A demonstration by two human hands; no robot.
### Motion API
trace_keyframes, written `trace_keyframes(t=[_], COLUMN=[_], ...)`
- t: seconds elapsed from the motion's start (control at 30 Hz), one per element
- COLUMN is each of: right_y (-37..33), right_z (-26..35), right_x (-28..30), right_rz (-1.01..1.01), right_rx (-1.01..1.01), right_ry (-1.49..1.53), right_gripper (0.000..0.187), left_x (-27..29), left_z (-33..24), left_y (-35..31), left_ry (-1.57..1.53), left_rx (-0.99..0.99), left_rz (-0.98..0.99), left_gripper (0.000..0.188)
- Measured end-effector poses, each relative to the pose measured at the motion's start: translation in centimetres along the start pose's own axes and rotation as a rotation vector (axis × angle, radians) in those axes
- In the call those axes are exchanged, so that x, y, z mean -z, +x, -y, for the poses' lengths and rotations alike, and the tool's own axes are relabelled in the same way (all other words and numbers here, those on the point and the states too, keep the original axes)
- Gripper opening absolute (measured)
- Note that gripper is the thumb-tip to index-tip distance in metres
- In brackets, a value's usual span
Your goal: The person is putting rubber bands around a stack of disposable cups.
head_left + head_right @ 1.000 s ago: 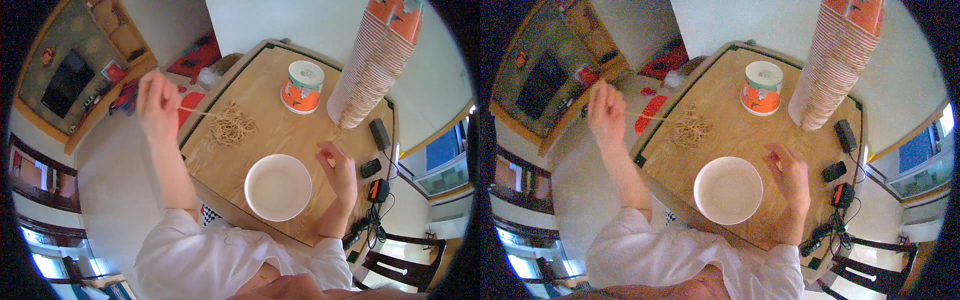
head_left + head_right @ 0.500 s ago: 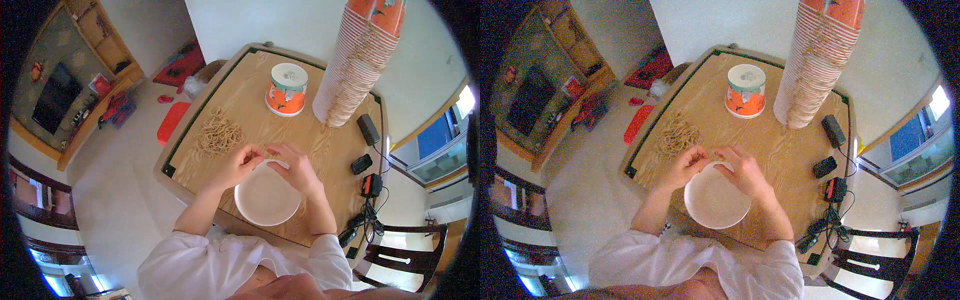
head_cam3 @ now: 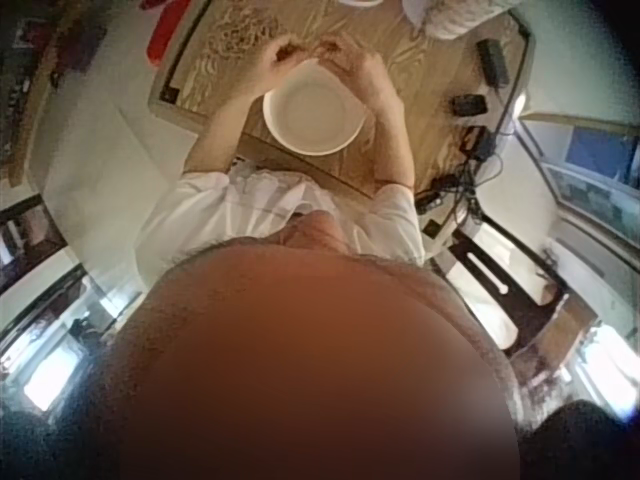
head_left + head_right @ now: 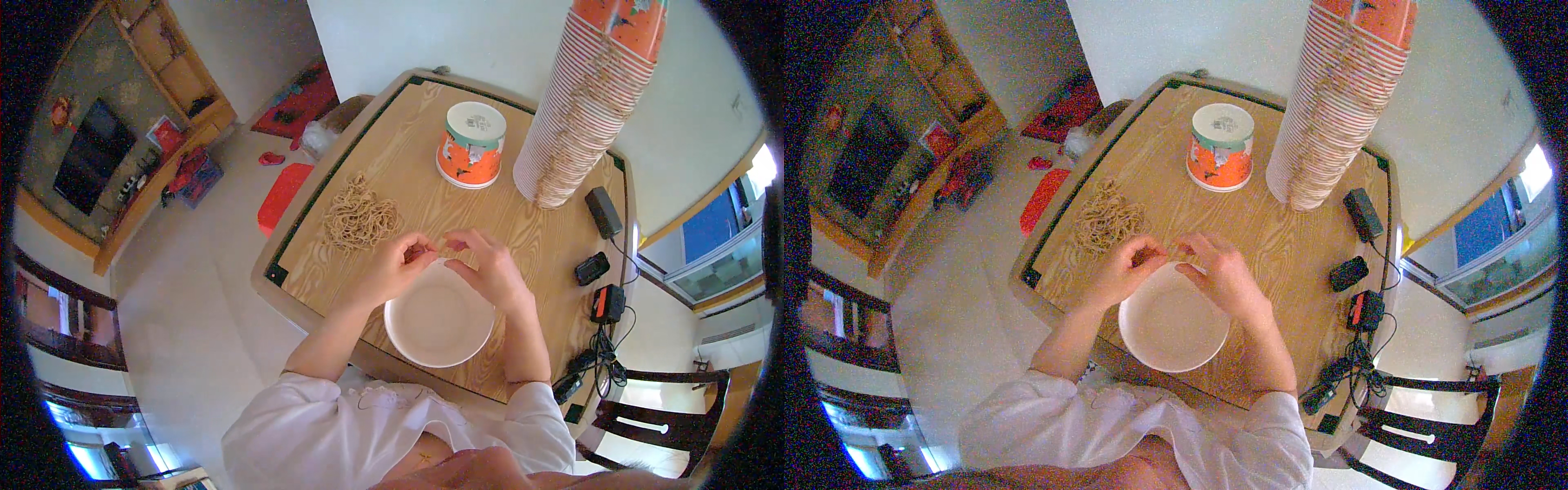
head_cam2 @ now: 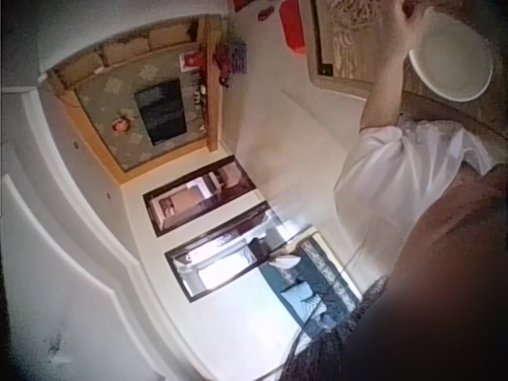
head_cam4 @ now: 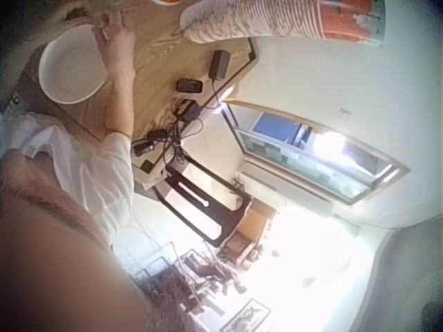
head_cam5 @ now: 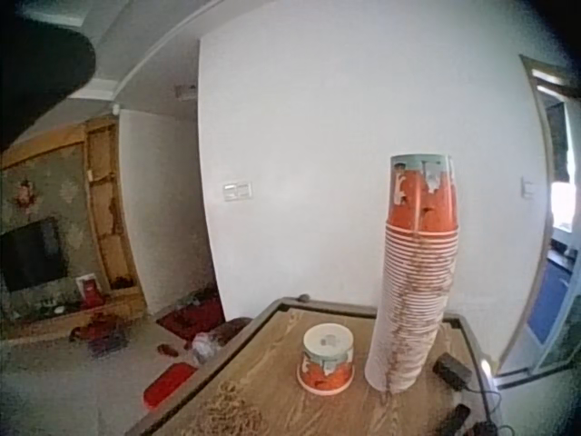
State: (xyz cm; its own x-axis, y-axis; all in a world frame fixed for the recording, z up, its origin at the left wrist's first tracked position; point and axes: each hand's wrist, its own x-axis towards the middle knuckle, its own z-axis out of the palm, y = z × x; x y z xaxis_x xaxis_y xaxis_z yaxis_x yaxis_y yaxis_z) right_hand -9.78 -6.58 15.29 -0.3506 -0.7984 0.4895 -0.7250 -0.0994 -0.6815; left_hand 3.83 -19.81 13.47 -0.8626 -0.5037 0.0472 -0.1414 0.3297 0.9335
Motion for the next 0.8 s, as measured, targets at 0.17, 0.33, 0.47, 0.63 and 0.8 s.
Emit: trace_keyframes(t=[0.17, 0.33, 0.47, 0.63, 0.8], right_y=[-0.1, 0.0, -0.2, -0.1, 0.1], right_z=[-0.6, -1.0, -1.2, -1.1, -1.4], right_x=[0.2, 0.3, 0.1, 0.7, 1.0], right_rz=[0.144, 0.134, 0.103, 0.126, 0.167], right_rx=[-0.001, 0.027, -0.046, 0.019, 0.096], right_ry=[0.016, -0.014, 0.038, 0.020, -0.053], right_gripper=[0.011, 0.011, 0.011, 0.010, 0.011], left_x=[0.0, -0.3, -1.0, -1.5, -1.6], left_z=[-0.2, -1.0, -0.4, 0.1, -0.1], left_y=[0.1, -0.2, 0.3, 0.3, 0.4], left_ry=[-0.011, 0.050, 0.001, -0.106, -0.074], left_rx=[-0.011, 0.008, -0.015, -0.118, -0.063], left_rz=[-0.007, -0.011, -0.066, -0.096, -0.073], left_gripper=[0.010, 0.009, 0.007, 0.007, 0.007])
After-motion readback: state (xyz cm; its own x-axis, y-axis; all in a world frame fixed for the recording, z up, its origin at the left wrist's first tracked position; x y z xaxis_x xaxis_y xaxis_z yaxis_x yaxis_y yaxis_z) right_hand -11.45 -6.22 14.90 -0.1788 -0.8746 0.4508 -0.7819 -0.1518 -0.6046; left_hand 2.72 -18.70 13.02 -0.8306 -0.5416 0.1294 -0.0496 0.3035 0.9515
